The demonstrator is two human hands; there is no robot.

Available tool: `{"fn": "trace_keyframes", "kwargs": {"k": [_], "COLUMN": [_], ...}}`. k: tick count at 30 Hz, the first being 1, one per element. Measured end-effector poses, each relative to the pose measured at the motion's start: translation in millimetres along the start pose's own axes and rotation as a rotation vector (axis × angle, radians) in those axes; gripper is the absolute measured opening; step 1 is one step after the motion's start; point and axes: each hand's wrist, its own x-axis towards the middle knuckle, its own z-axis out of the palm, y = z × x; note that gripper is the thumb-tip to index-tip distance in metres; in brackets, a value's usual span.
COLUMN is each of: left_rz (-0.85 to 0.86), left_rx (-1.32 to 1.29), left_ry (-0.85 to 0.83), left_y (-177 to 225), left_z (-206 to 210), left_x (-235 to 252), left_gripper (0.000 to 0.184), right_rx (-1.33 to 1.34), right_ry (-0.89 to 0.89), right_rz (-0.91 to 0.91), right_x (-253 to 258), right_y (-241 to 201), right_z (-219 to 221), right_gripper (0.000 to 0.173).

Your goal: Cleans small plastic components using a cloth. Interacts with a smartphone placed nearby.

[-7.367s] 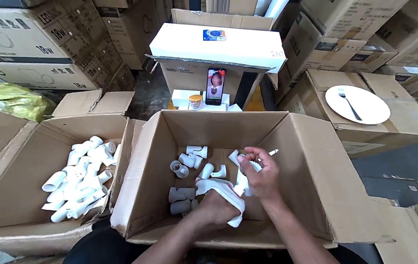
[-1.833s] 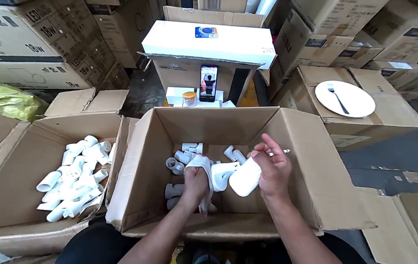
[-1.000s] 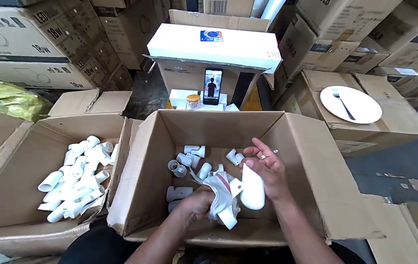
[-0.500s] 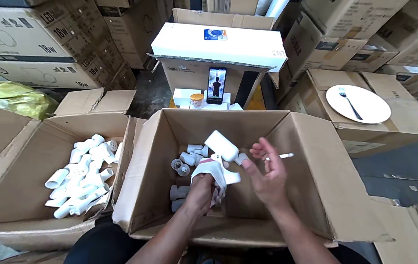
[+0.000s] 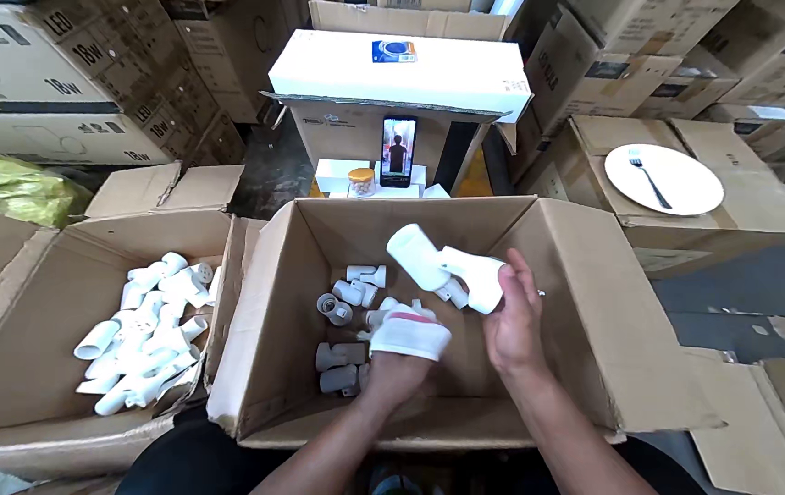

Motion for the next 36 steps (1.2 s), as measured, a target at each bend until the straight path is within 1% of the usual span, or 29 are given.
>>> {"fn": "trace_keyframes", "kwargs": {"k": [2,4,5,6,7,9,11,13,14,16,17,19,21,23,25,26,28,32,34,35,36], "left_rz": [-0.092,-0.152,-0.146,-0.119,-0.083,-0.012,0.093,0.168,0.159,0.120,0.125,0.093,0.021,-0.058,-0.148,-0.165,-0.142,-0.064,0.010,0.015,-0.018], "left_rx": [-0.011,-0.040,-0.069,-0.075,-0.051,0.040,0.125,0.196,0.234,0.277,0.268,0.164,-0.001,-0.118,-0.182,-0.197,-0.146,0.217,0.263,0.251,0.223], "left_ry": [0.121,0.236,0.276,0.301,0.301,0.281,0.241,0.183,0.161,0.154,0.184,0.274,0.312,0.286,0.248,0.246,0.264,0.273,0.290,0.285,0.277], "left_y": [1,0,-2,-4,-2,3,5,1,1,5,3,3,4,3,1,2,7,18,15,13,13], "left_z": [-6,-11,-12,-13,-13,-10,-9,-9,-9,-10,-11,-11,-14,-17,-20,-20,-15,-14,-15,-16,-19], "left_x": [9,16,18,17,12,4,1,1,2,3,5,12,19,25,28,29,29,25,24,24,25], "left_gripper": [0.031,0.030,0.030,0.032,0.038,0.043,0.038,0.032,0.032,0.030,0.030,0.025,0.021,0.014,0.014,0.016,0.022,0.034,0.035,0.035,0.035], "right_rx": [0.134,0.188,0.182,0.153,0.118,0.070,0.056,0.043,0.021,-0.061,-0.102,-0.172,-0.203,-0.228,-0.272,-0.300,-0.355,-0.423,-0.452,-0.463,-0.440], "right_ry": [0.027,-0.022,-0.067,-0.115,-0.177,-0.251,-0.196,-0.081,-0.048,-0.032,-0.039,-0.055,-0.057,-0.056,-0.083,-0.095,-0.113,-0.144,-0.177,-0.187,-0.185], "right_rz": [0.146,0.293,0.361,0.424,0.479,0.564,0.596,0.554,0.526,0.434,0.386,0.332,0.289,0.231,0.151,0.103,0.008,-0.210,-0.324,-0.365,-0.373], "right_x": [5,8,7,6,3,-2,-5,-7,-8,-12,-15,-18,-19,-19,-16,-15,-14,-22,-25,-26,-27], "right_y": [-7,-12,-13,-13,-11,-7,-3,5,9,15,17,15,12,10,10,11,12,19,23,22,21], "right_z": [-6,-9,-9,-8,-8,-5,-1,1,2,3,3,4,6,6,3,2,2,7,7,8,9], "right_gripper": [0.046,0.047,0.048,0.049,0.049,0.053,0.053,0.048,0.046,0.043,0.043,0.045,0.047,0.050,0.054,0.056,0.056,0.055,0.056,0.057,0.057]}}
